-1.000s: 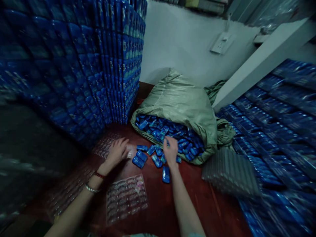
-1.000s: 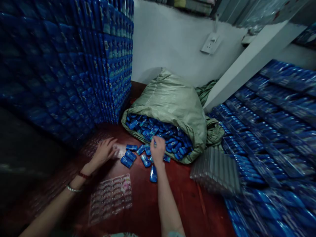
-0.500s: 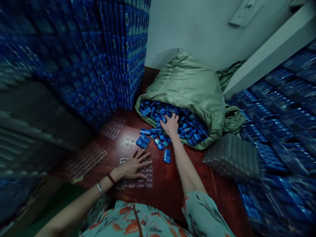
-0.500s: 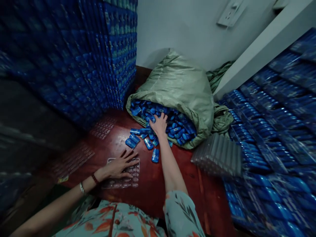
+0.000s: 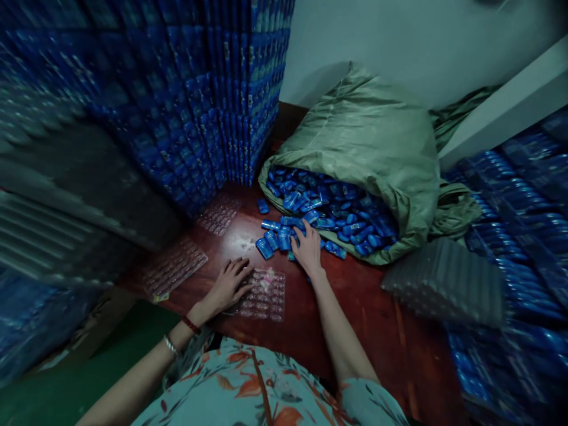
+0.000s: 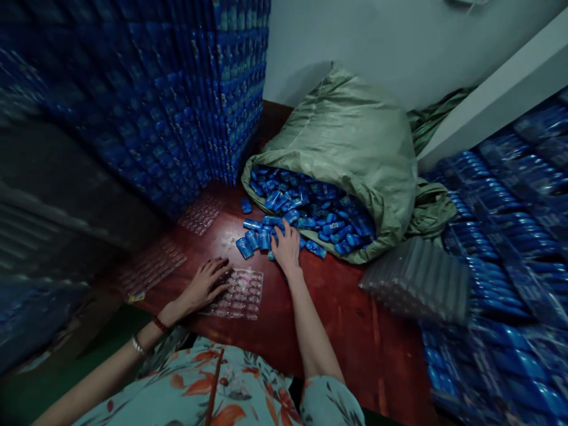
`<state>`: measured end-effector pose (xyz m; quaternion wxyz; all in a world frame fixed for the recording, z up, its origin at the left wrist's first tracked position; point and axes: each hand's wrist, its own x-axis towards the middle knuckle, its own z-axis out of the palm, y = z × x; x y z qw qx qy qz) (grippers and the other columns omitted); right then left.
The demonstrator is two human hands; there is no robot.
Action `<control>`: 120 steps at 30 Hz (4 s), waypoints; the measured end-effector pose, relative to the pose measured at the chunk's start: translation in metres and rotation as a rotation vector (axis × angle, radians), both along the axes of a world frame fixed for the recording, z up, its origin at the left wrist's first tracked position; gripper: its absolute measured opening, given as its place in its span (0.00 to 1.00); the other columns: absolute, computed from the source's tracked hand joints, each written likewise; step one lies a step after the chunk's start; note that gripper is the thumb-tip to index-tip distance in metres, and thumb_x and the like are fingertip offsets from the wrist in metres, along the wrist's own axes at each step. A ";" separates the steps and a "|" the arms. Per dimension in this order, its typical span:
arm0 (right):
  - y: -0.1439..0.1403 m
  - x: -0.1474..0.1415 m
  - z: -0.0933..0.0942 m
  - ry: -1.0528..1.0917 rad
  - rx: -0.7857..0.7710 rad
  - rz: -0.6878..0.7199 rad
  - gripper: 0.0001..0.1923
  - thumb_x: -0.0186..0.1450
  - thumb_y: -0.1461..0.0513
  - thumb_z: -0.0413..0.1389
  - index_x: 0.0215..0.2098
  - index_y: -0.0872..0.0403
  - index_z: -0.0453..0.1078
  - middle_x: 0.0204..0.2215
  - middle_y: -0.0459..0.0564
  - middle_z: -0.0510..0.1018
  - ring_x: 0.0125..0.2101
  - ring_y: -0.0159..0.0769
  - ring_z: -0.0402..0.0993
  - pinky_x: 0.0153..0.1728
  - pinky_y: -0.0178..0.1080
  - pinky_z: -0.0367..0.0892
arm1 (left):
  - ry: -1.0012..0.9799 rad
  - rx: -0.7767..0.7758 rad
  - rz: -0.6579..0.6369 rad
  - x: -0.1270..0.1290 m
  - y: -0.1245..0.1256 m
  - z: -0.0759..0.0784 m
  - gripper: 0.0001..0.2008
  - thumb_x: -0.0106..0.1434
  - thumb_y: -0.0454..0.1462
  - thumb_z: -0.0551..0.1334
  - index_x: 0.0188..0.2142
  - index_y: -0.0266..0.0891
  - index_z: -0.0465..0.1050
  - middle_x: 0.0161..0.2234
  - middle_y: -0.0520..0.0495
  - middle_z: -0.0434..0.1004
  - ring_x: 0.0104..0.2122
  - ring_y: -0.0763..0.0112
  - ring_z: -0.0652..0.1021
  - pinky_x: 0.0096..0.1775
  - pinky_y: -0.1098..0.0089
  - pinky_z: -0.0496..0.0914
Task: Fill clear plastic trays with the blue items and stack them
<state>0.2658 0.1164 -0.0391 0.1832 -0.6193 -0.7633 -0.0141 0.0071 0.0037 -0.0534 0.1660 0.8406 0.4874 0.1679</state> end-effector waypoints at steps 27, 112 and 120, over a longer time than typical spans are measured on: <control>0.018 -0.047 0.054 -0.119 -0.467 0.300 0.17 0.62 0.59 0.57 0.49 0.54 0.65 0.39 0.51 0.76 0.39 0.40 0.72 0.38 0.40 0.66 | -0.355 -0.243 0.092 0.005 0.097 0.002 0.12 0.60 0.42 0.60 0.38 0.36 0.64 0.31 0.50 0.70 0.31 0.70 0.71 0.35 0.70 0.65; -0.140 -0.028 0.005 0.403 0.052 0.442 0.18 0.65 0.70 0.47 0.51 0.55 0.67 0.42 0.57 0.74 0.44 0.37 0.71 0.42 0.38 0.72 | -0.016 0.217 -0.263 -0.014 -0.005 0.035 0.16 0.66 0.29 0.48 0.51 0.37 0.65 0.40 0.40 0.71 0.41 0.64 0.71 0.41 0.63 0.71; -0.120 -0.043 0.025 0.096 -0.152 0.467 0.19 0.66 0.70 0.40 0.47 0.57 0.69 0.39 0.57 0.74 0.41 0.38 0.70 0.43 0.40 0.69 | -0.002 0.142 -0.214 -0.006 0.000 0.042 0.14 0.66 0.30 0.50 0.48 0.37 0.66 0.43 0.39 0.70 0.42 0.63 0.72 0.42 0.62 0.71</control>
